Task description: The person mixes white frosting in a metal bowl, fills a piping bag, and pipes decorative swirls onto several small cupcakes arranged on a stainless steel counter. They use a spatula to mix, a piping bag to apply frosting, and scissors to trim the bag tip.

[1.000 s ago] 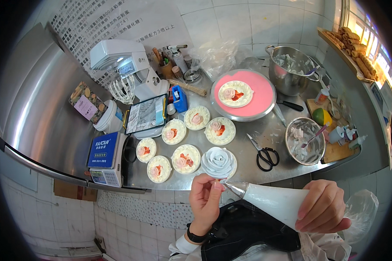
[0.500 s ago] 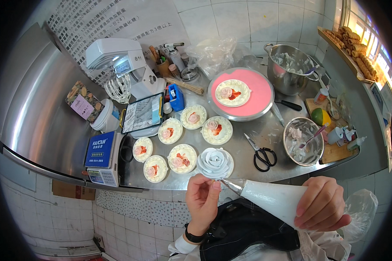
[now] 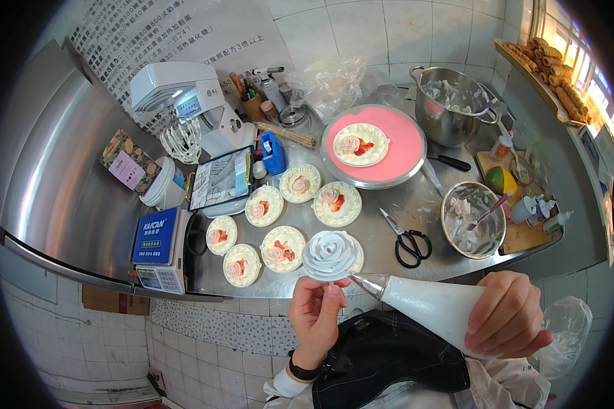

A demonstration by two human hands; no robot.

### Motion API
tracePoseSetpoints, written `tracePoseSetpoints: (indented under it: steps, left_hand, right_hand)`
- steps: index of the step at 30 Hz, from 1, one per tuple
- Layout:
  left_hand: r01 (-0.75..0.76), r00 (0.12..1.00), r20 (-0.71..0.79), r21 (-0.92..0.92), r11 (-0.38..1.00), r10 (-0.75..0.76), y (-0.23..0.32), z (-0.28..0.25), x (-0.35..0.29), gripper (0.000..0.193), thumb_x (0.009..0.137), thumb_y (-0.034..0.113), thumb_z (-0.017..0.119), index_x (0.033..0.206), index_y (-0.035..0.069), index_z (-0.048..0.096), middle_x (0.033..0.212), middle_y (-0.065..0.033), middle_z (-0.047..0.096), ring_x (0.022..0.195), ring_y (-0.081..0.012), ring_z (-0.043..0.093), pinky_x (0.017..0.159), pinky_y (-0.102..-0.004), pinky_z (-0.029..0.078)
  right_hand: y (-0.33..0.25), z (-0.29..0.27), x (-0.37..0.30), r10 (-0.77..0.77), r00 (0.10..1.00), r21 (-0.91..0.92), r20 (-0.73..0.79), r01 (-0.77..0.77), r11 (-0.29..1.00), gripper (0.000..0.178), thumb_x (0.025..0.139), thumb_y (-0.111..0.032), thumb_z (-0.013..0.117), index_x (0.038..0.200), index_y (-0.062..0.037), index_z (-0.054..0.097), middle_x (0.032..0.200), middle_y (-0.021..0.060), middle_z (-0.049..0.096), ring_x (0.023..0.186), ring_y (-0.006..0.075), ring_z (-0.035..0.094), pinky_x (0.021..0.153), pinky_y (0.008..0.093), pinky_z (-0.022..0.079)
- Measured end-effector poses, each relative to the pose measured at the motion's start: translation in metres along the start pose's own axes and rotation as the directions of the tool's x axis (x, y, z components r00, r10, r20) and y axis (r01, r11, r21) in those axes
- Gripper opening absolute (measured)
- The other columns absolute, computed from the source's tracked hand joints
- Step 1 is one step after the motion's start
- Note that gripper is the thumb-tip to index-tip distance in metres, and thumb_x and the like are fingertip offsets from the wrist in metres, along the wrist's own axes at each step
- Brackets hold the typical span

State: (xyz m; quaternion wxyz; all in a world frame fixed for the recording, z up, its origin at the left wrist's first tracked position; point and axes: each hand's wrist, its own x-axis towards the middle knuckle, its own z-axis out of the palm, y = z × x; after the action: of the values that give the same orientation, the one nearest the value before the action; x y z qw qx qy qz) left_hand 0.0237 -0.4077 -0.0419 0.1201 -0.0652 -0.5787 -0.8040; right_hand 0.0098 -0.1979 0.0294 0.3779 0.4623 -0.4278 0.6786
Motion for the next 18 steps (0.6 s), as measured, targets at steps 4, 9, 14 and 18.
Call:
tracePoseSetpoints:
  steps: [4, 9, 14, 18]
  left_hand:
    - [0.011, 0.999, -0.042, 0.038, 0.999, -0.009, 0.001, 0.004, 0.001, 0.014, 0.092, 0.012, 0.057, 0.102, 0.003, 0.052, 0.087, -0.0059, 0.059, 0.061, -0.0073, 0.051, 0.05, -0.0177, 0.038]
    - [0.002, 1.0, -0.031, 0.031, 1.0, -0.001, 0.002, 0.004, 0.001, 0.015, 0.092, 0.013, 0.057, 0.103, 0.002, 0.052, 0.089, -0.0103, 0.062, 0.061, -0.0076, 0.051, 0.05, -0.0182, 0.038]
    - [0.019, 1.0, 0.007, 0.122, 0.992, -0.02, -0.007, -0.012, -0.002, 0.021, 0.092, 0.013, 0.057, 0.109, 0.001, 0.052, 0.091, -0.0127, 0.063, 0.063, -0.0102, 0.054, 0.052, -0.021, 0.042]
    - [-0.085, 0.995, 0.077, 0.21, 0.974, 0.07, -0.02, -0.033, -0.005, 0.027, 0.089, 0.009, 0.058, 0.114, -0.001, 0.051, 0.097, -0.0127, 0.063, 0.075, -0.0162, 0.062, 0.064, -0.0258, 0.051]
  right_hand:
    - [0.001, -0.001, -0.001, -0.028, 0.999, -0.006, -0.021, 0.028, 1.0, 0.064, 0.102, -0.029, 0.023, 0.049, -0.0062, 0.053, 0.053, 0.0056, 0.059, 0.051, 0.015, 0.061, 0.058, 0.0306, 0.057]
    - [0.002, -0.003, -0.006, -0.028, 0.999, 0.003, -0.035, 0.028, 1.0, 0.064, 0.102, -0.031, 0.024, 0.049, -0.0071, 0.052, 0.053, 0.0052, 0.059, 0.05, 0.0152, 0.06, 0.056, 0.0298, 0.056]
    - [0.002, -0.034, -0.027, 0.073, 0.987, 0.04, -0.141, -0.068, 0.997, 0.061, 0.101, -0.032, 0.025, 0.046, -0.0129, 0.043, 0.048, -0.0003, 0.049, 0.052, 0.0153, 0.057, 0.072, 0.0342, 0.053]
    - [-0.015, -0.095, -0.073, 0.448, 0.735, 0.36, -0.509, -0.291, 0.886, 0.041, 0.1, -0.029, 0.029, 0.068, -0.0098, 0.045, 0.071, 0.003, 0.048, 0.101, 0.0221, 0.053, 0.106, 0.0422, 0.027]
